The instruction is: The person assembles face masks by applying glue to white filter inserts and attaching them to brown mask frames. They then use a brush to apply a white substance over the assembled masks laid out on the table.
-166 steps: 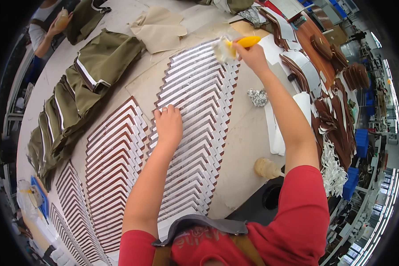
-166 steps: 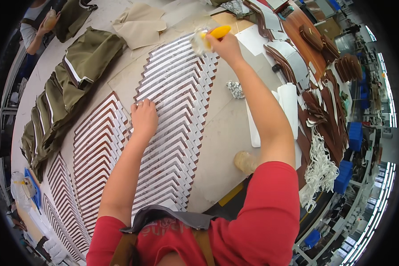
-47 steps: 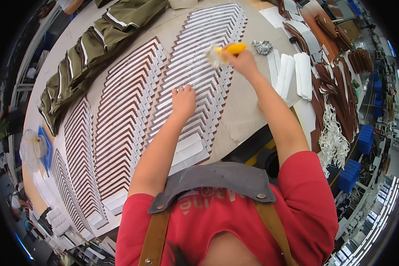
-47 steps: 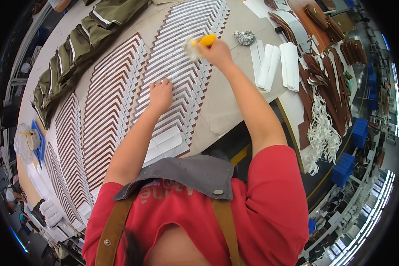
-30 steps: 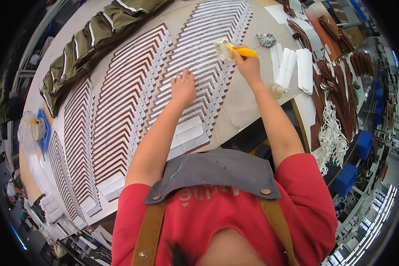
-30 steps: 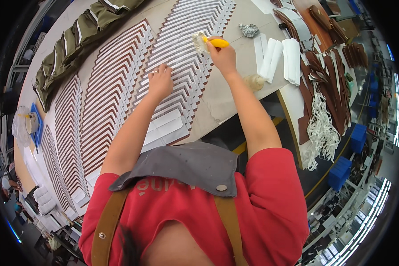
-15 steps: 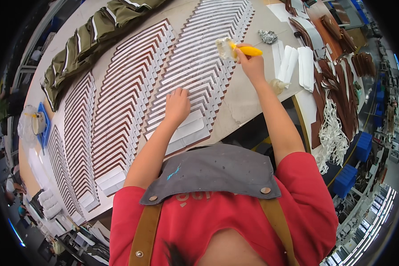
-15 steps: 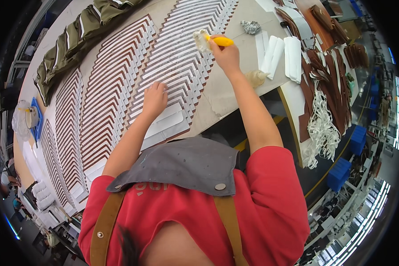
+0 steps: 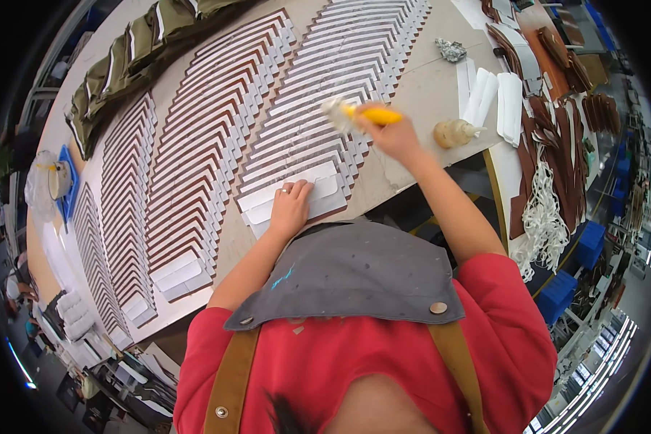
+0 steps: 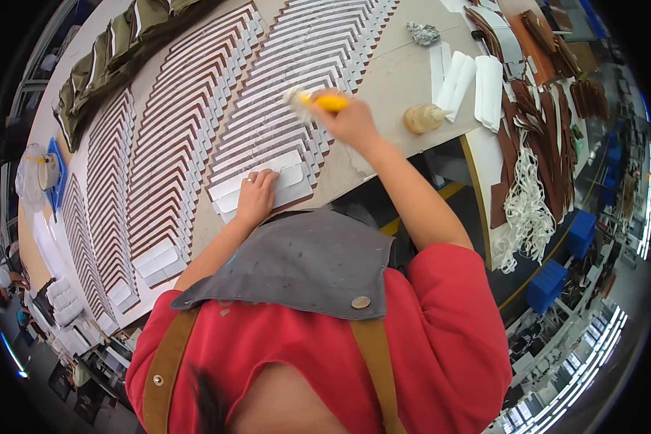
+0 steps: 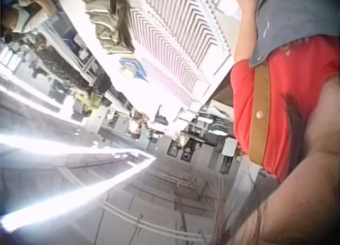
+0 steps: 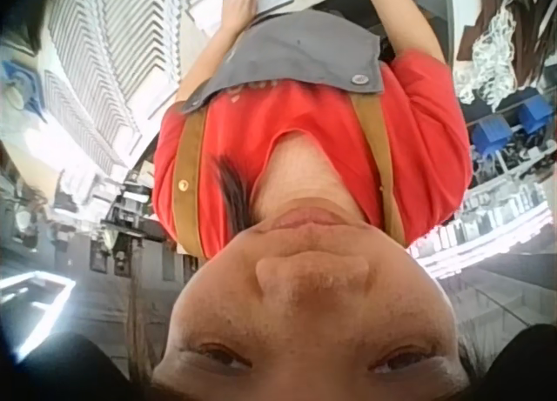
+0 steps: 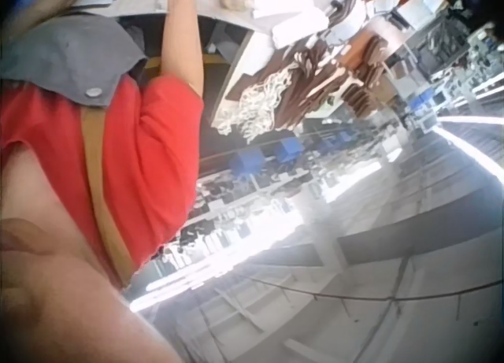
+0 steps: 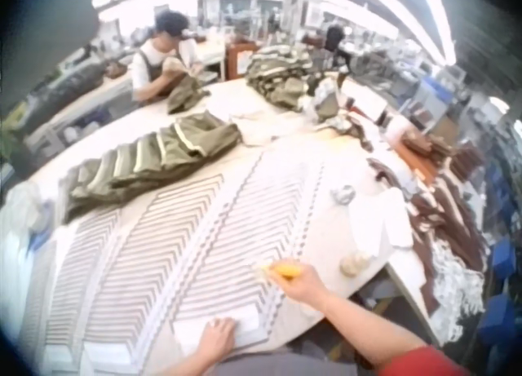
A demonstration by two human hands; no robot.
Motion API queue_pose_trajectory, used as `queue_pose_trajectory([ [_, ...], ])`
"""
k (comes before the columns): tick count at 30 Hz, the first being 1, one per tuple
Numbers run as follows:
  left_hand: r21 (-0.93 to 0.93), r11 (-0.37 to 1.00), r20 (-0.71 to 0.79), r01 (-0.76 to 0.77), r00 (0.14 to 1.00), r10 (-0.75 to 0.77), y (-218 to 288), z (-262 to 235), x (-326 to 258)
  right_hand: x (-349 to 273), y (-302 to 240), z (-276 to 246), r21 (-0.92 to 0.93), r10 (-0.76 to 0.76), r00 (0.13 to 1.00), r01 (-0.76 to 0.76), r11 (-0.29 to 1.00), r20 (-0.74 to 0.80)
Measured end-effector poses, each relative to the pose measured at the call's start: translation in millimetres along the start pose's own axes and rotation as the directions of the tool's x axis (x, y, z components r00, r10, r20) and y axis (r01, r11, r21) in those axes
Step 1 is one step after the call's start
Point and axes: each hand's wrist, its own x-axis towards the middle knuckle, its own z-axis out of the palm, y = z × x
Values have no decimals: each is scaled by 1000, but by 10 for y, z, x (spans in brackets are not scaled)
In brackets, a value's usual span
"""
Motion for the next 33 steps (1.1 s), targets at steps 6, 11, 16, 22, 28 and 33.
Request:
queue_pose_trajectory([
  [6,-15,1000,-39,11,999,-11,-30,73,-37,-146,37,143,-234,-78,995,60,970,-67],
  [11,-45,998,-22,42,999,-43,-27,71,-65,-281,-287,167,-132,-164,986,166,977,31],
  [16,-52,998,-29,36,999,-38,-16,57,-65,-520,-57,338,-289,-233,963,264,920,138],
  [22,-88,994,-22,69,997,-71,-31,95,-41,-136,-81,-114,-30,-99,957,94,995,-274],
  [28,-497,846,-161,194,937,-309,-48,66,-93,-3,-208,-363,501,297,918,-134,855,-262],
  [33,-512,793,-207,331,848,-488,70,-115,-302,97,44,-173,794,518,851,-372,480,85],
])
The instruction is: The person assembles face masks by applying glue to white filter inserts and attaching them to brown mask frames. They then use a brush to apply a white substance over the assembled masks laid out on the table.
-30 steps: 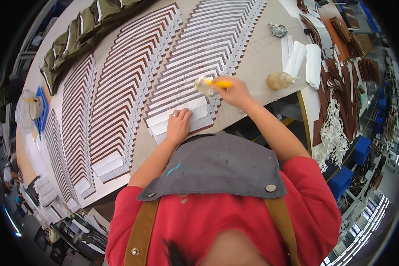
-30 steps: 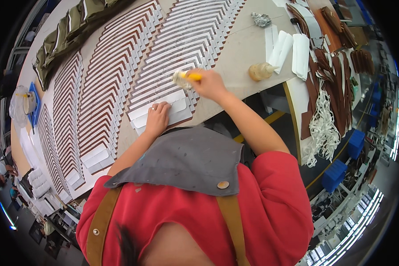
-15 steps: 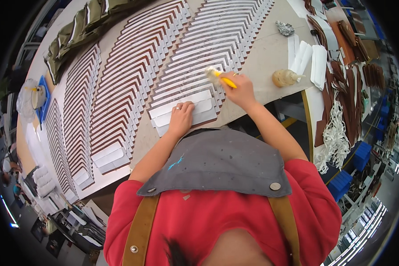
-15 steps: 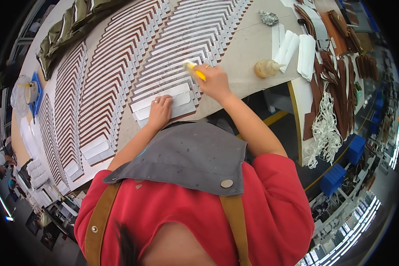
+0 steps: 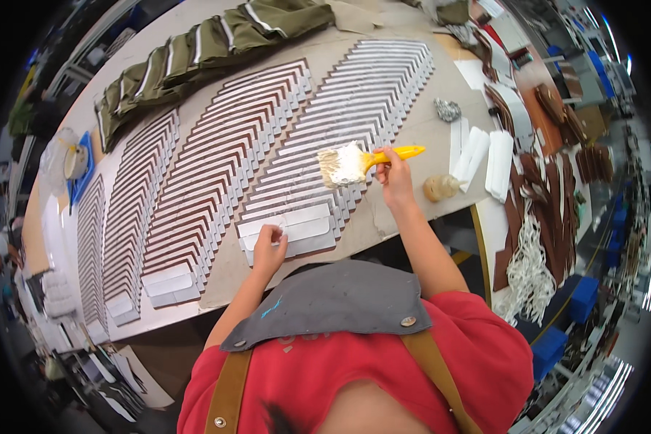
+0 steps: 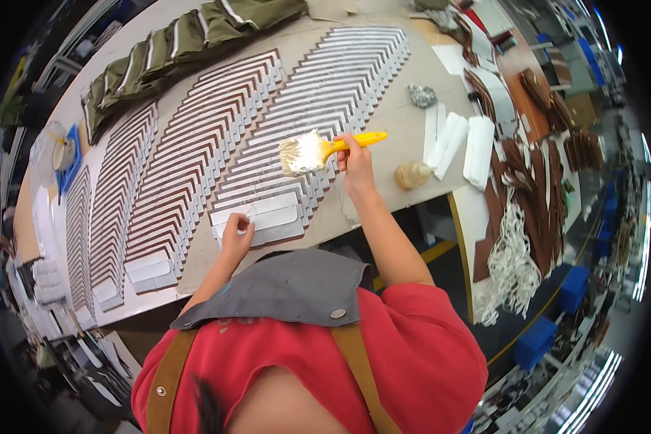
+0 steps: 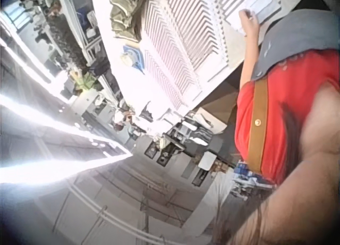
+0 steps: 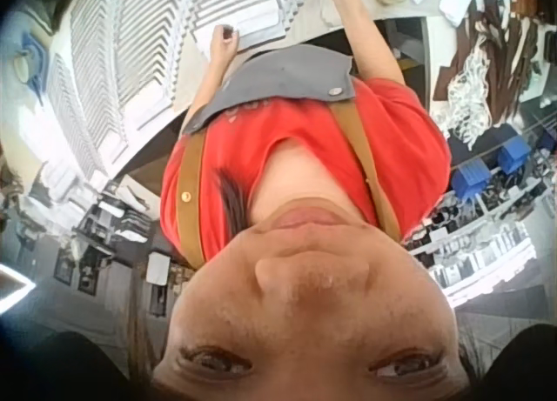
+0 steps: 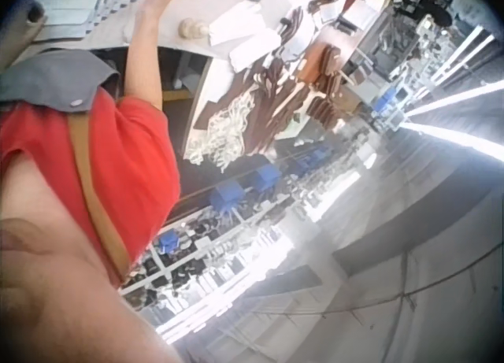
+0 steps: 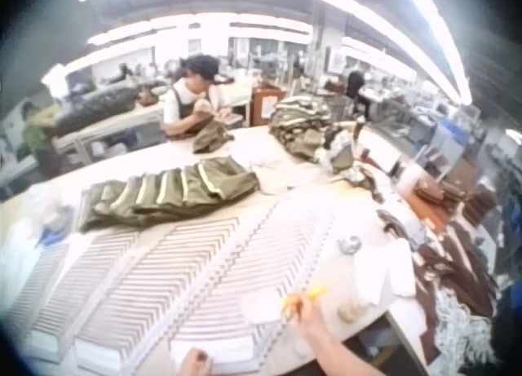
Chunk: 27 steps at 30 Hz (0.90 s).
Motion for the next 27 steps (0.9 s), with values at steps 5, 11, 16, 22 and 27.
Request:
queue_pose_trajectory([
  [5,10,982,-159,188,970,-184,-27,-126,-534,338,155,335,429,432,867,-498,753,249],
  [11,-95,971,-354,217,905,-237,-141,-380,-963,131,350,1060,500,417,758,-647,576,501],
  [16,-101,981,-284,164,941,-187,-323,-837,-982,-218,596,1644,544,436,732,-681,490,523],
  [22,-112,990,-251,86,962,-112,-653,-1619,-1109,-619,1000,2346,509,385,740,-664,548,552],
  [27,-142,977,-226,158,956,-187,-977,-2212,-1336,-812,1461,2824,494,385,708,-696,520,592],
])
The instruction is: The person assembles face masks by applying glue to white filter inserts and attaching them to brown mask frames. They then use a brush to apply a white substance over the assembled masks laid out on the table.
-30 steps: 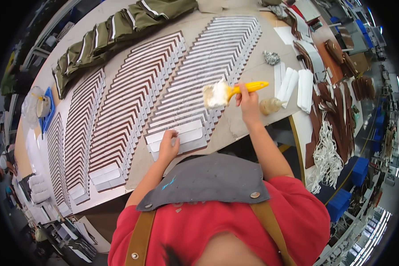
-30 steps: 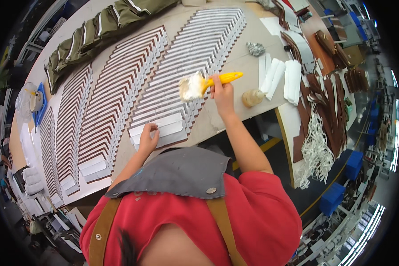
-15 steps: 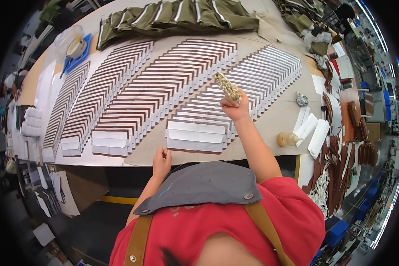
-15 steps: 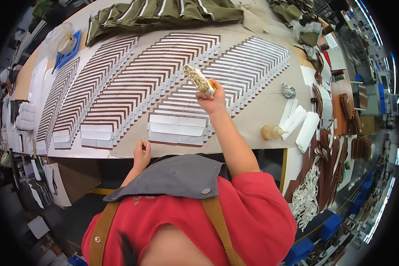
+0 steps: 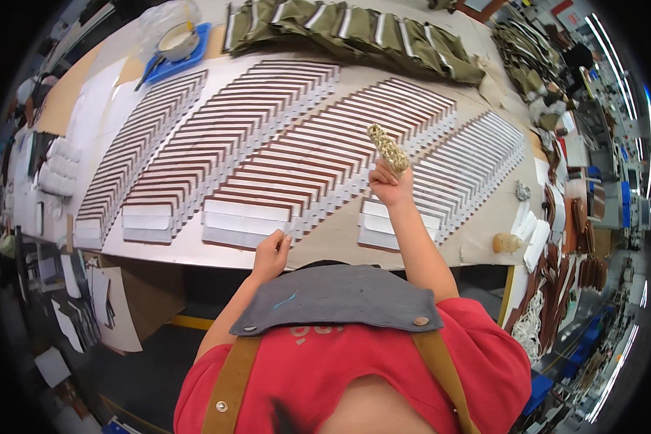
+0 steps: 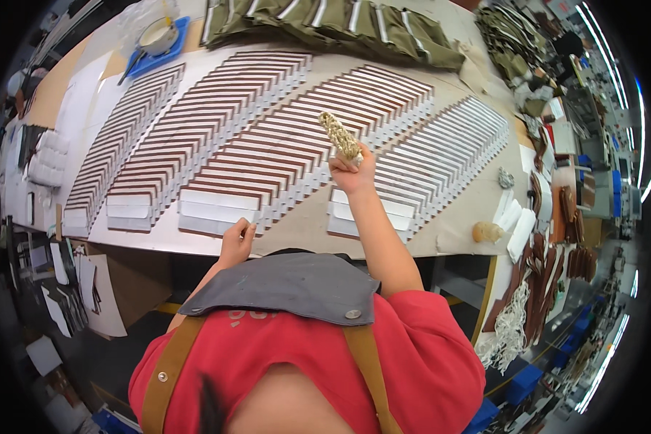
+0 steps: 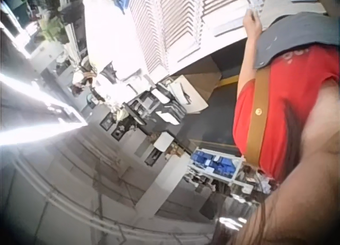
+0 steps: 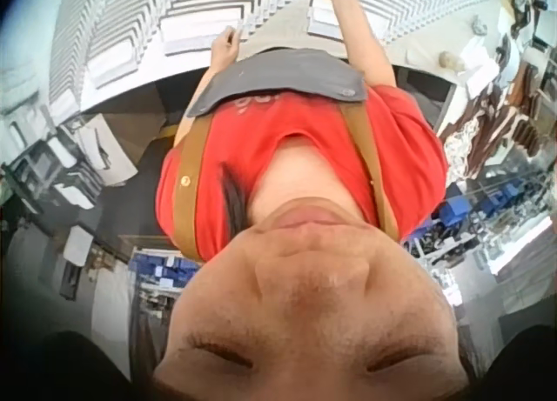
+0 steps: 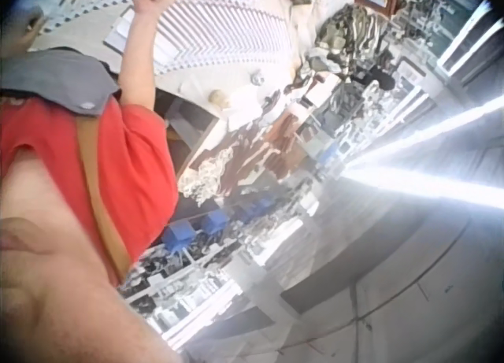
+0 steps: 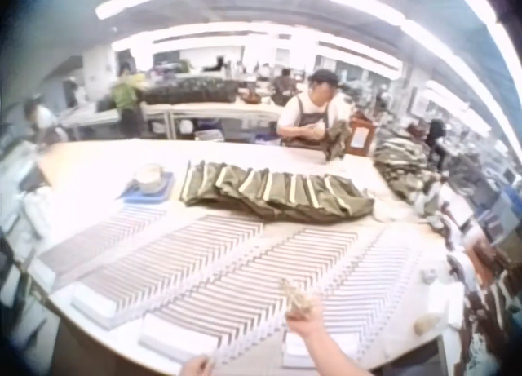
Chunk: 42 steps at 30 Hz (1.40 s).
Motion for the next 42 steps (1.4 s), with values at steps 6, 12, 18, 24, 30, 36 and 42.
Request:
queue_pose_trajectory([
  [6,104,989,-99,106,990,-95,-298,-419,-198,453,385,158,-204,3,978,-47,978,-210],
  [12,185,959,-380,212,916,-129,-506,-784,-749,1215,891,-14,-339,107,971,-177,924,-215],
  [18,215,916,-358,340,900,-250,-949,-1278,-1090,1550,1654,64,-422,176,964,-246,873,-197],
  [24,249,853,-174,458,888,-426,-1788,-2206,-1195,2437,2408,587,-614,-21,991,-63,786,-129],
  [30,171,780,-267,602,791,-551,-2435,-3342,-1472,4102,3242,1388,-796,-270,962,129,591,-44],
  [36,203,714,-178,670,743,-646,-2920,-3809,-1902,5112,3960,2170,-860,-317,948,179,478,21],
  [42,61,884,-99,464,884,-457,-3024,-3812,-1460,4932,4341,2168,-941,-275,932,291,172,237],
])
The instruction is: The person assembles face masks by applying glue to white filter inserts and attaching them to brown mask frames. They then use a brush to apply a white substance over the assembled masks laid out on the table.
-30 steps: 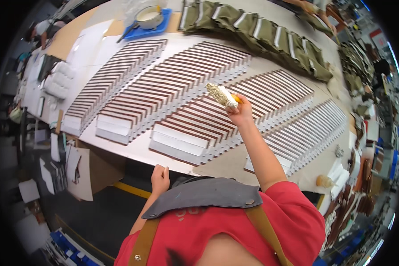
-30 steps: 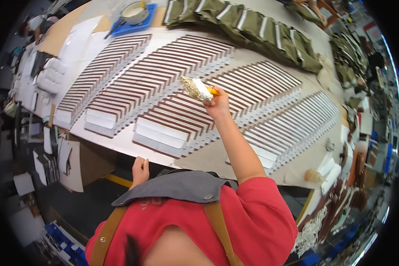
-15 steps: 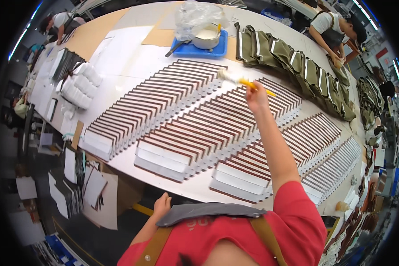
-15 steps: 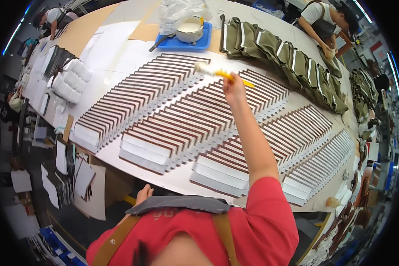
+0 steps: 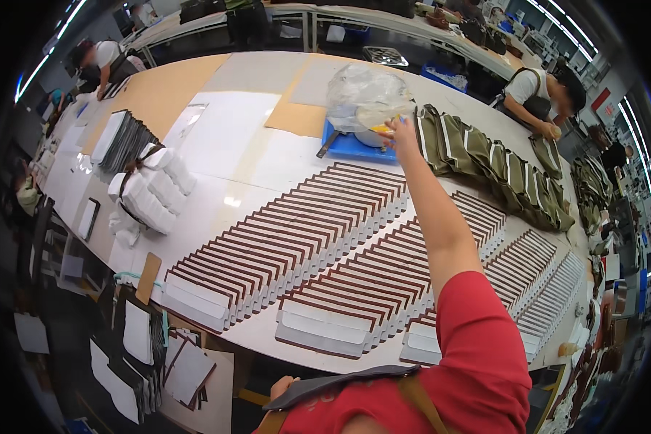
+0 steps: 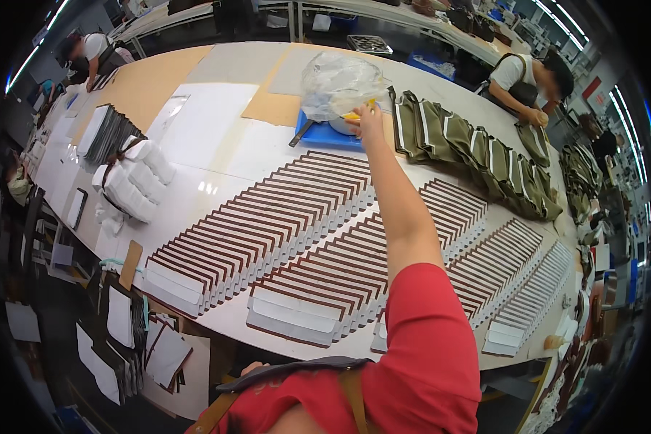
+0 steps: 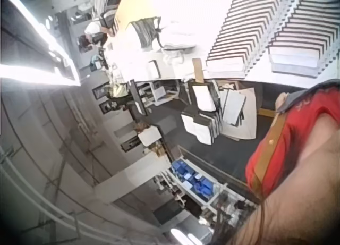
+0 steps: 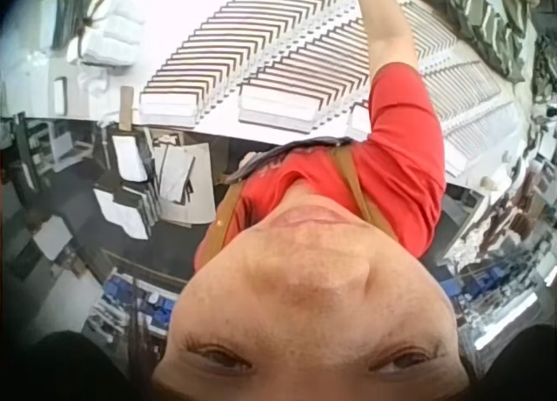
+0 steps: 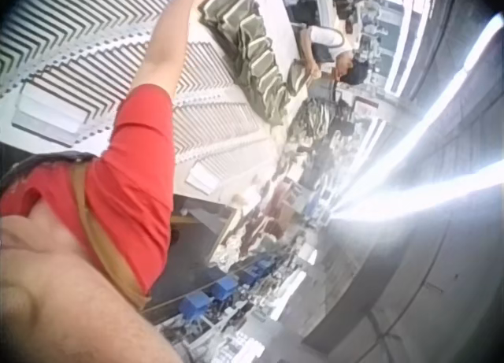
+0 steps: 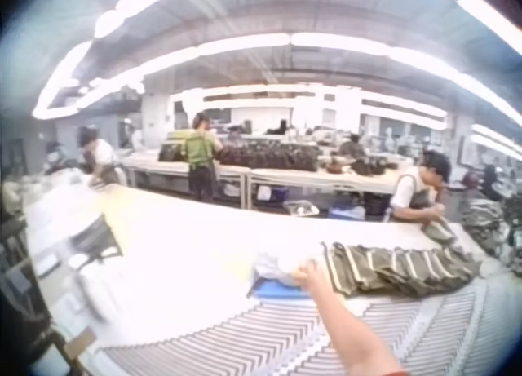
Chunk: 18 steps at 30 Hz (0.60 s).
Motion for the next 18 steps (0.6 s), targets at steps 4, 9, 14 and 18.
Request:
queue_pose_trajectory([
  [4,-109,937,-144,-331,938,315,347,-91,240,-896,15,-90,-255,-20,985,63,965,169],
  [9,-204,903,-35,-379,924,380,1026,-300,226,-2254,-186,-233,-392,-102,928,249,886,359],
  [14,-350,831,-189,-433,901,390,1833,-384,-189,-3407,-68,-230,-217,-290,765,484,848,575],
  [18,-239,786,-268,-570,817,511,1918,-269,-715,-4346,-171,-293,-142,-89,781,223,965,619],
])
